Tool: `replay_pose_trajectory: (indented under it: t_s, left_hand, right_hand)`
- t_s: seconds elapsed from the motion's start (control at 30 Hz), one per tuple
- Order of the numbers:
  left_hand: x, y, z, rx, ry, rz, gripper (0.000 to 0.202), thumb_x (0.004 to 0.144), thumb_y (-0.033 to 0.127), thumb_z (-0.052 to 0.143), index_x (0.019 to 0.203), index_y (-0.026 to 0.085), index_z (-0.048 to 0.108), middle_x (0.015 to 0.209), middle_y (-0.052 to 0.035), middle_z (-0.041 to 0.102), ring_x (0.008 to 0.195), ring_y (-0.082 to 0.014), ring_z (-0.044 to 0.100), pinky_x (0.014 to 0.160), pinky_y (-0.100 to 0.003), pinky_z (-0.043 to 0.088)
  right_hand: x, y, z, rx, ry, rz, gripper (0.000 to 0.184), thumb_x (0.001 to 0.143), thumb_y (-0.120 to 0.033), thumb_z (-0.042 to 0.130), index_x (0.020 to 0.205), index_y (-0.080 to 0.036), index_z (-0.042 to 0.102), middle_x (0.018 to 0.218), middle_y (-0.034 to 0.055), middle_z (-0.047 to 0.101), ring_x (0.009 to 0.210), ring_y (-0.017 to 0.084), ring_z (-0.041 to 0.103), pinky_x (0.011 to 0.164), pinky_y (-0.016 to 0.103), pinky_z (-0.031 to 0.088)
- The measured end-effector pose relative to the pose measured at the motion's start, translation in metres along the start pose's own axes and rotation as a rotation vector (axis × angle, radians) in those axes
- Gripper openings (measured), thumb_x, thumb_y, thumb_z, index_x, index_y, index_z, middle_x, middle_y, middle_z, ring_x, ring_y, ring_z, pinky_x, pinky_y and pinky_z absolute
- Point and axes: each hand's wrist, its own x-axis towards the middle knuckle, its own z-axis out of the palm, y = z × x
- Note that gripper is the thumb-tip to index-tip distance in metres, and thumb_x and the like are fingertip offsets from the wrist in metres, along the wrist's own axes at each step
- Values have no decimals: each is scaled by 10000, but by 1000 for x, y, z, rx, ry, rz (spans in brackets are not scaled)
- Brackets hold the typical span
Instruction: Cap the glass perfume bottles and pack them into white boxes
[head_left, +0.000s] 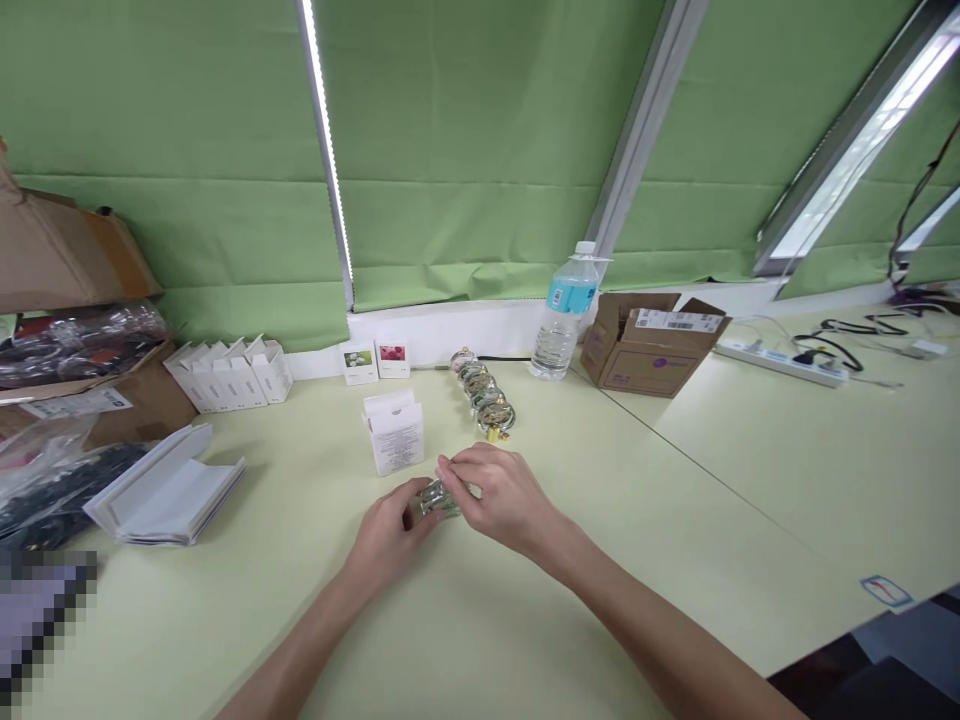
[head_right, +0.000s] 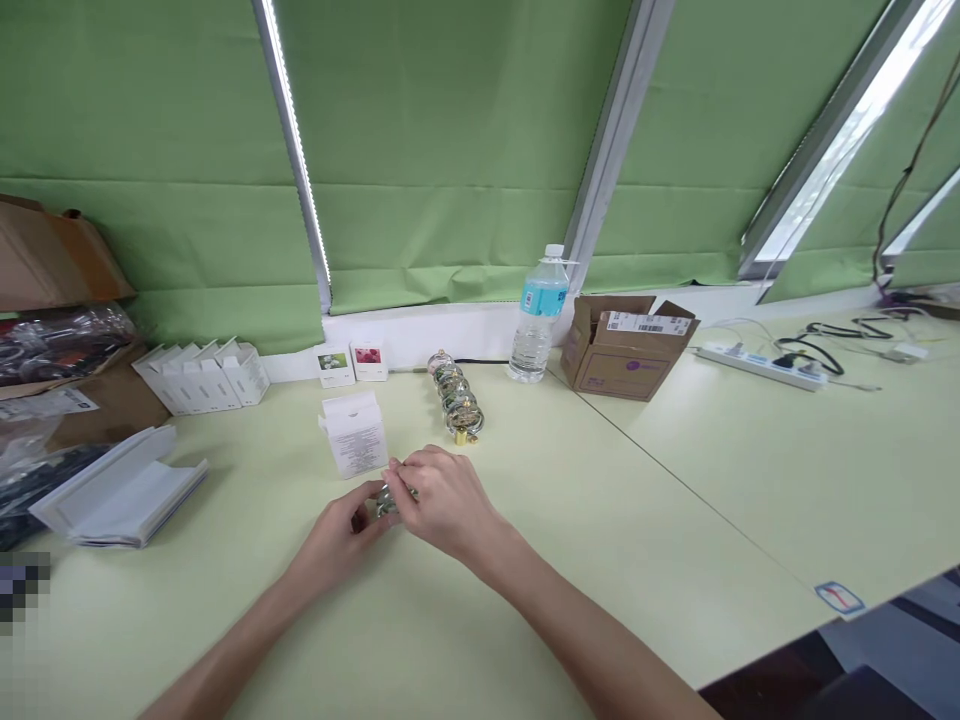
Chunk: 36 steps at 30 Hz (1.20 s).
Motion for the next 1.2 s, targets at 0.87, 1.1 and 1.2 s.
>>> replay_pose_trajectory:
  t_s: [0.87, 1.1, 1.2]
  left_hand:
    - [17, 8, -63, 274, 688, 258, 290, 836, 355, 569, 1096, 229, 550, 1293, -99, 463, 1179, -257, 449, 965, -387, 392]
    - [50, -8, -72, 169, 380, 232, 243, 825, 298, 563, 1054, 231, 605, 1325, -75, 452, 1207, -255, 460, 988, -400, 398]
    - [49, -12, -69, 105, 357, 253, 191, 857, 272, 501, 982, 227, 637, 1254, -71, 509, 1190, -239, 480, 941, -366, 441]
  right_hand:
    - [-15, 18, 16, 371, -238, 222, 150, 851, -344, 541, 786, -209, 538, 720, -4, 602, 564, 126, 481, 501, 228, 329]
    - [-14, 22, 14, 366, -172, 229, 226, 855, -387, 535, 735, -199, 501, 648, -14, 549, 541, 123, 462, 474, 233, 315]
    - [-10, 29, 7, 449, -58, 277, 294, 837, -445, 557, 705, -197, 473, 588, -24, 502, 511, 120, 454, 457, 243, 343]
